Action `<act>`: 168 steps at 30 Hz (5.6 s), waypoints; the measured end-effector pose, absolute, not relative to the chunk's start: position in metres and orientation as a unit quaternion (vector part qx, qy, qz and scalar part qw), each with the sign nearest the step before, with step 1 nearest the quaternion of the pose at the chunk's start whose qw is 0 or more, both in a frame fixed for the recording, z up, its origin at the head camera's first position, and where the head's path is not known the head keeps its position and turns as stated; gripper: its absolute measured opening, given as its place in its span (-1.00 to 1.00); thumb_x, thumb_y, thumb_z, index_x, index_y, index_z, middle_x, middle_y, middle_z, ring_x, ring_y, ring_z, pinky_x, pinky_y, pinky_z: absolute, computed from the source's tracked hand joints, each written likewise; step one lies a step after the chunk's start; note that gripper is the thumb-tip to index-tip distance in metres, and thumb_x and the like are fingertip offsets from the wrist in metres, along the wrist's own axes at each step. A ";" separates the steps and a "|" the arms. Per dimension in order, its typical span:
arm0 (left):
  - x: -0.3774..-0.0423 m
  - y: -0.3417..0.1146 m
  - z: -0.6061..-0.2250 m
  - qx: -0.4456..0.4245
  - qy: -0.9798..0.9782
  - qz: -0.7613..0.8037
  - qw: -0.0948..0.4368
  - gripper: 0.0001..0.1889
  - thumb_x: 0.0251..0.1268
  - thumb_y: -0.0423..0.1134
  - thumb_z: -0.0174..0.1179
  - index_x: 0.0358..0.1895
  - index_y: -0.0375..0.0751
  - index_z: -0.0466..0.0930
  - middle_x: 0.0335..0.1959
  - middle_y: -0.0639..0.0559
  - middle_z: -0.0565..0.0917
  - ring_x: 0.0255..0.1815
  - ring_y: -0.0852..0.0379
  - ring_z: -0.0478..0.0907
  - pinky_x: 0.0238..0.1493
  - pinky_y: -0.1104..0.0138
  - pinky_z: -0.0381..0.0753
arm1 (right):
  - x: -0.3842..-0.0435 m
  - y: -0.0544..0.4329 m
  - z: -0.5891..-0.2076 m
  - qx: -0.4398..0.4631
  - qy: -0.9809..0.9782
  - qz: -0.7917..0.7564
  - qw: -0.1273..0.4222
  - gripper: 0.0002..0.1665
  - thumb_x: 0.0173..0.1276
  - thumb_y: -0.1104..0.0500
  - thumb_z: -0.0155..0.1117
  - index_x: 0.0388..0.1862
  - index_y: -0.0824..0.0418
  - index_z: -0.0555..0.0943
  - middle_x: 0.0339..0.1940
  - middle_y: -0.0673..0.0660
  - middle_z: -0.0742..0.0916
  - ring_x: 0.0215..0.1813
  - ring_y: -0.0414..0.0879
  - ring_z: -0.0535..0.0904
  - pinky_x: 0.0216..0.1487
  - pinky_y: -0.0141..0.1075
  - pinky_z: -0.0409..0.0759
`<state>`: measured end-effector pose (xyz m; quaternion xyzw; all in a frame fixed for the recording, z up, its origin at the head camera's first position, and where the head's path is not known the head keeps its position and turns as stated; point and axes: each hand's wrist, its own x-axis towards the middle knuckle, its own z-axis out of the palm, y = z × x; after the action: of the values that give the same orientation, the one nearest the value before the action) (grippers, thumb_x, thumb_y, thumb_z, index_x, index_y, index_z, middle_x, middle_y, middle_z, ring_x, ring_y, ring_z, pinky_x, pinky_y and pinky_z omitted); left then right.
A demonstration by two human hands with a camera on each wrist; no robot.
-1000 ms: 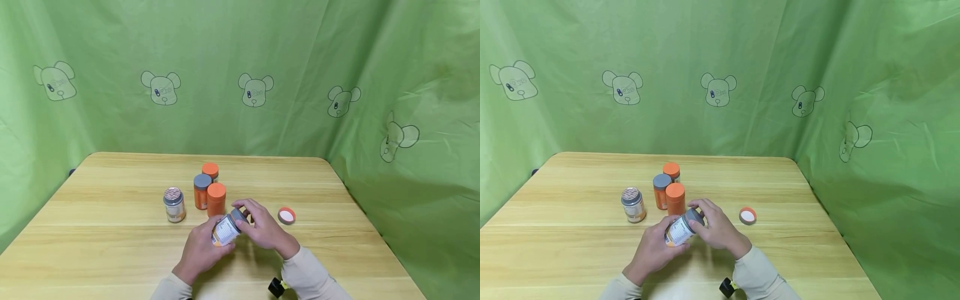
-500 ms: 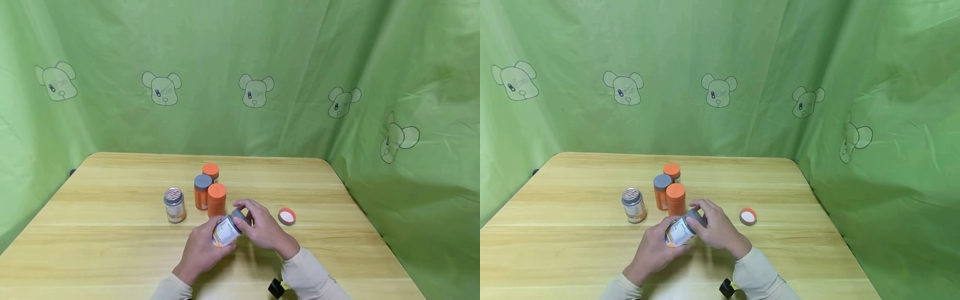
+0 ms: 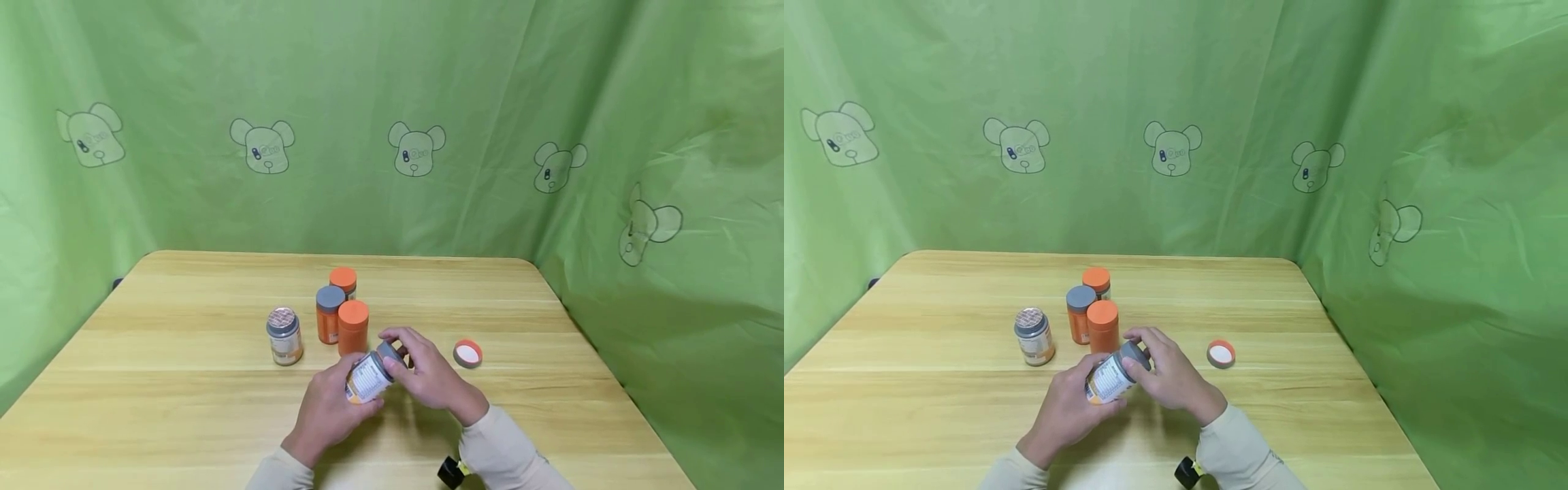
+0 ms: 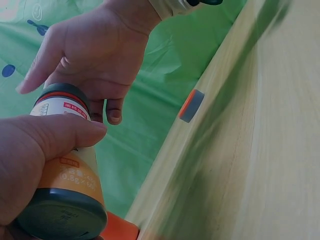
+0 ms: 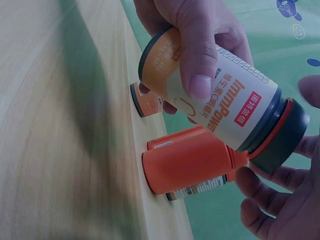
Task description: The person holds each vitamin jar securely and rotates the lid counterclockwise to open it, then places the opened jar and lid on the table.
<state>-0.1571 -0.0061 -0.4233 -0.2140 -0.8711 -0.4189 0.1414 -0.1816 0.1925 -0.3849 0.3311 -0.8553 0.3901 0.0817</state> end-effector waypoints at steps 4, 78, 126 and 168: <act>-0.156 -0.006 -0.424 -0.214 -0.872 -0.419 0.138 -0.35 -0.21 -0.12 0.58 0.05 -0.17 0.54 -0.26 0.01 0.68 -0.36 0.17 0.58 -0.36 0.34 0.54 | -0.181 0.192 -0.385 0.325 -0.861 0.385 0.075 -0.58 0.48 0.10 0.08 0.23 0.25 0.41 -0.02 0.09 0.59 -0.30 -0.11 0.51 -0.32 -0.29 0.56; -0.162 -0.012 -0.421 -0.138 -0.857 -0.473 0.150 -0.23 -0.23 0.01 0.59 0.14 -0.16 0.47 -0.18 -0.02 0.63 -0.25 0.10 0.54 -0.23 0.18 0.55 | -0.190 0.220 -0.385 0.280 -0.871 0.377 0.146 -0.48 0.40 0.22 0.17 0.33 0.13 0.40 -0.06 0.09 0.58 -0.22 -0.15 0.55 -0.30 -0.28 0.56; -0.176 -0.042 -0.419 -0.058 -0.893 -0.429 0.121 -0.25 -0.23 -0.12 0.61 0.06 -0.33 0.41 -0.14 -0.24 0.66 -0.14 -0.18 0.63 -0.07 -0.06 0.57 | -0.235 0.292 -0.398 0.082 -0.928 0.347 0.109 -0.64 0.14 0.09 0.51 -0.35 0.16 0.46 -0.22 0.16 0.61 -0.13 0.12 0.62 -0.19 -0.12 0.60; -0.208 -0.072 -0.422 -0.073 -0.909 -0.387 0.135 -0.22 -0.25 -0.24 0.61 0.08 -0.46 0.39 -0.08 -0.41 0.61 -0.06 -0.32 0.58 0.01 -0.11 0.52 | -0.256 0.320 -0.417 0.055 -0.956 0.285 0.051 -0.74 0.22 0.13 0.43 -0.51 0.14 0.51 -0.37 0.08 0.63 -0.17 0.01 0.56 -0.12 -0.10 0.53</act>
<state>-0.2081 -0.0718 -0.4222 -0.0726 -0.9094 -0.3868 0.1346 -0.2555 0.3198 -0.4167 0.0552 -0.9556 0.2848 0.0512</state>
